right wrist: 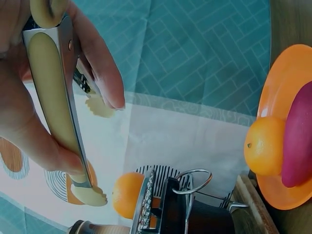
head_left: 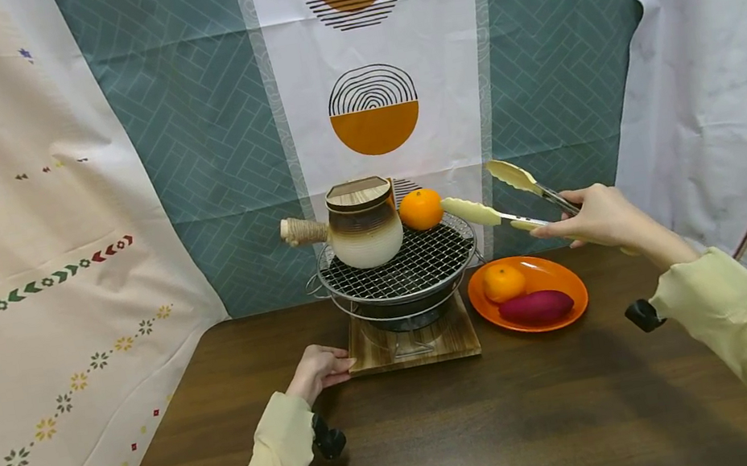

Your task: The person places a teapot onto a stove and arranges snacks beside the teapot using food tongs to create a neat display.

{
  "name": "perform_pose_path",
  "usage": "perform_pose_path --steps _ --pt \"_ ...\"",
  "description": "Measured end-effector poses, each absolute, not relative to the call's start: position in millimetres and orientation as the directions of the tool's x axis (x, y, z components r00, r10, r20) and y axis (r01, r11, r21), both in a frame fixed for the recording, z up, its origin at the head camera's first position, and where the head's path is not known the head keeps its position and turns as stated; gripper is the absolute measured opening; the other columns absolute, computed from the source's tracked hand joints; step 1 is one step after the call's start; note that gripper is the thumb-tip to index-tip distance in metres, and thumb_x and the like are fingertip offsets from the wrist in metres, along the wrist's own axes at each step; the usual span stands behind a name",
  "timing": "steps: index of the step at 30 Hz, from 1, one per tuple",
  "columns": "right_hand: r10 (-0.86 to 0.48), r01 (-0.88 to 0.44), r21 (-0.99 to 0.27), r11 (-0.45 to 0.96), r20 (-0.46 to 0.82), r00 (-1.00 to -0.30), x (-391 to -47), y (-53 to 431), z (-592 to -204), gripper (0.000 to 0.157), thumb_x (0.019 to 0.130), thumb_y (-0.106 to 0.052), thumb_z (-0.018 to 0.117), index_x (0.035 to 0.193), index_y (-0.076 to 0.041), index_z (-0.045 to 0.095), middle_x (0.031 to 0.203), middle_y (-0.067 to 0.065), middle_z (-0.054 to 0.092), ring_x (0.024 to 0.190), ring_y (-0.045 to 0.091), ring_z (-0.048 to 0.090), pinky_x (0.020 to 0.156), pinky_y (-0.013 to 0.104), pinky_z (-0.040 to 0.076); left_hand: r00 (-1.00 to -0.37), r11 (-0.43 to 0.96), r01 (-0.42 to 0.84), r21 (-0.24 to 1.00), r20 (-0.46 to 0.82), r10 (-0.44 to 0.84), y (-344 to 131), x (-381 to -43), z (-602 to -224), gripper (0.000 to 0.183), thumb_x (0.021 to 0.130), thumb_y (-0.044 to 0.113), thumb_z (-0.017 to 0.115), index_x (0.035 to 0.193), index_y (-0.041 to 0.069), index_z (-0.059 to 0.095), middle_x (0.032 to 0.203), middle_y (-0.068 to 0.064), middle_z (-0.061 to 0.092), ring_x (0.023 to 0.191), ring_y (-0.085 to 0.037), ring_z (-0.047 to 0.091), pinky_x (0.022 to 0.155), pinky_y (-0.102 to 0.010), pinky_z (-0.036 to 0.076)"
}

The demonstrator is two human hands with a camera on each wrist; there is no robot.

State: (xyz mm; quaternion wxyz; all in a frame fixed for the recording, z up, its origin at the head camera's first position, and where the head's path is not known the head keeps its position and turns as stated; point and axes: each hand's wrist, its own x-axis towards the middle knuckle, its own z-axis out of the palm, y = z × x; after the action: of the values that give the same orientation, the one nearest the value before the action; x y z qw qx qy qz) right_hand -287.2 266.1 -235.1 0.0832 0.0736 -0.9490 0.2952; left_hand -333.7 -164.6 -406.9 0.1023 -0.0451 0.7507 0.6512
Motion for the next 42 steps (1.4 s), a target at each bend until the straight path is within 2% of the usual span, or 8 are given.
perform_pose_path --steps 3,13,20,24,30,33,37,42 --pt "-0.088 -0.198 -0.549 0.812 0.220 -0.971 -284 268 -237 0.076 0.069 -0.054 0.071 0.112 0.005 0.050 0.076 0.010 0.053 0.058 0.018 0.061 0.051 0.030 0.044 -0.975 0.153 -0.200 0.968 -0.211 0.063 -165 -334 -407 0.027 0.080 -0.014 0.057 0.105 -0.022 0.052 0.081 -0.014 0.060 0.067 -0.018 0.057 0.070 -0.040 0.051" --pt "-0.067 -0.183 -0.558 0.809 0.222 -0.973 -275 279 -244 0.070 0.069 -0.053 0.071 0.108 0.002 0.053 0.076 0.008 0.055 0.058 0.018 0.062 0.050 0.030 0.045 -0.976 0.150 -0.195 0.969 -0.208 0.072 -165 -333 -407 0.028 0.080 -0.014 0.057 0.105 -0.022 0.051 0.080 -0.014 0.060 0.067 -0.018 0.057 0.068 -0.039 0.052" --pt "-0.042 -0.155 -0.552 0.819 0.211 -0.977 -269 291 -249 0.077 0.069 -0.052 0.071 0.115 0.005 0.050 0.079 0.008 0.056 0.058 0.018 0.062 0.044 0.029 0.038 -0.976 0.155 -0.194 0.969 -0.206 0.069 -165 -333 -405 0.027 0.080 -0.013 0.057 0.105 -0.022 0.052 0.080 -0.014 0.060 0.066 -0.018 0.057 0.068 -0.039 0.052" --pt "-0.034 -0.139 -0.551 0.823 0.196 -0.980 -268 297 -253 0.072 0.068 -0.054 0.071 0.109 0.003 0.053 0.075 0.007 0.055 0.058 0.018 0.062 0.043 0.029 0.037 -0.977 0.155 -0.192 0.969 -0.204 0.068 -165 -332 -405 0.027 0.080 -0.013 0.057 0.105 -0.022 0.052 0.080 -0.014 0.060 0.066 -0.018 0.058 0.068 -0.039 0.052" --pt "-0.028 -0.126 -0.541 0.832 0.186 -0.982 -264 306 -258 0.053 0.069 -0.053 0.072 0.081 -0.004 0.055 0.063 0.004 0.056 0.057 0.018 0.061 0.042 0.030 0.035 -0.976 0.145 -0.194 0.970 -0.206 0.074 -164 -332 -407 0.026 0.080 -0.014 0.056 0.105 -0.021 0.052 0.077 -0.013 0.060 0.066 -0.017 0.057 0.067 -0.038 0.052" --pt "-0.027 -0.119 -0.550 0.827 0.171 -0.985 -263 310 -261 0.050 0.069 -0.051 0.072 0.079 -0.004 0.057 0.063 0.003 0.057 0.057 0.019 0.061 0.043 0.030 0.037 -0.975 0.146 -0.196 0.970 -0.208 0.072 -164 -333 -407 0.026 0.080 -0.014 0.056 0.105 -0.021 0.052 0.075 -0.012 0.060 0.065 -0.017 0.057 0.067 -0.038 0.052" --pt "-0.033 -0.097 -0.545 0.833 0.126 -0.991 -264 316 -264 0.051 0.070 -0.050 0.073 0.086 -0.003 0.061 0.064 0.002 0.058 0.056 0.019 0.061 0.046 0.031 0.040 -0.975 0.148 -0.198 0.969 -0.210 0.069 -164 -333 -407 0.026 0.080 -0.014 0.057 0.105 -0.021 0.053 0.075 -0.012 0.060 0.065 -0.018 0.057 0.067 -0.038 0.052" --pt "-0.047 -0.078 -0.510 0.857 0.073 -0.996 -266 321 -270 0.050 0.071 -0.051 0.071 0.081 -0.003 0.060 0.062 0.001 0.059 0.056 0.018 0.061 0.049 0.031 0.040 -0.975 0.149 -0.202 0.968 -0.213 0.066 -164 -333 -406 0.026 0.080 -0.013 0.057 0.105 -0.021 0.052 0.078 -0.014 0.061 0.066 -0.018 0.058 0.068 -0.039 0.052"
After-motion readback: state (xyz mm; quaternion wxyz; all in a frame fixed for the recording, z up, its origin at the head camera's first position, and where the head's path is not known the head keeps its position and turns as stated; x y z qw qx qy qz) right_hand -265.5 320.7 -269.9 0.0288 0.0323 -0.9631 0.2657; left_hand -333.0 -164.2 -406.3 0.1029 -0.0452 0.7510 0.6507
